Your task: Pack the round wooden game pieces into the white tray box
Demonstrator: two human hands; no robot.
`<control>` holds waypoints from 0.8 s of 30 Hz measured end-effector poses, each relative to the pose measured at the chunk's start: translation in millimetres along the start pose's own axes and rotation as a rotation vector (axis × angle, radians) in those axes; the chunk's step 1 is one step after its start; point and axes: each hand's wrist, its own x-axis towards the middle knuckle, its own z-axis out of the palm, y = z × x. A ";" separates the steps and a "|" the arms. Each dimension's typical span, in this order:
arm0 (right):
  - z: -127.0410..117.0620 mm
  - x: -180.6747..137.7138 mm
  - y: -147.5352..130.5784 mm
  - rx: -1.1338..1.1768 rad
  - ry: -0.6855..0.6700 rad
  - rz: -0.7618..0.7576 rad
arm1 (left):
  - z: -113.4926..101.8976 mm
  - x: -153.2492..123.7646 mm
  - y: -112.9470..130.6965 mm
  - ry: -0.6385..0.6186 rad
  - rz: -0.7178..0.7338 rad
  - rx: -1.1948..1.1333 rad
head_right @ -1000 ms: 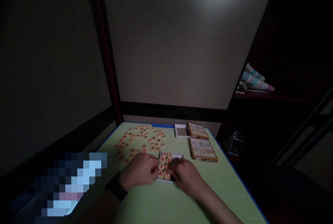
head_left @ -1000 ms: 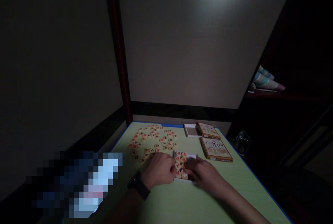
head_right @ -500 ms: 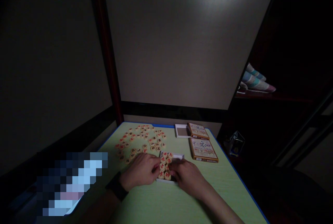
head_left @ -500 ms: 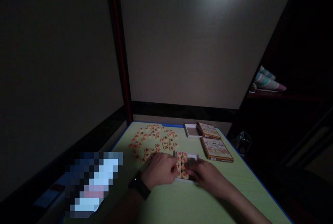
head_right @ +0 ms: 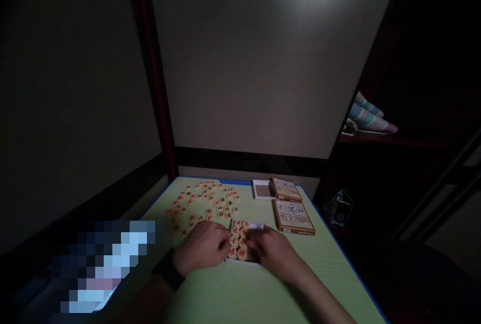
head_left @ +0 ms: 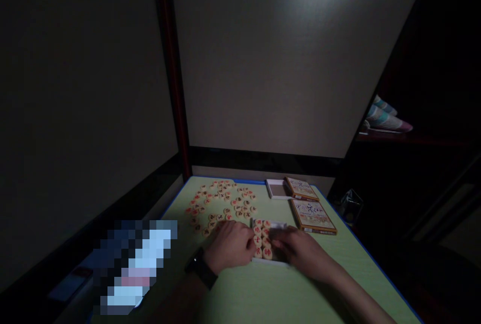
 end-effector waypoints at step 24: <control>-5.9 40.0 3.8 -0.390 -0.049 0.026 | 0.8 1.4 -1.1 -0.004 -0.044 0.042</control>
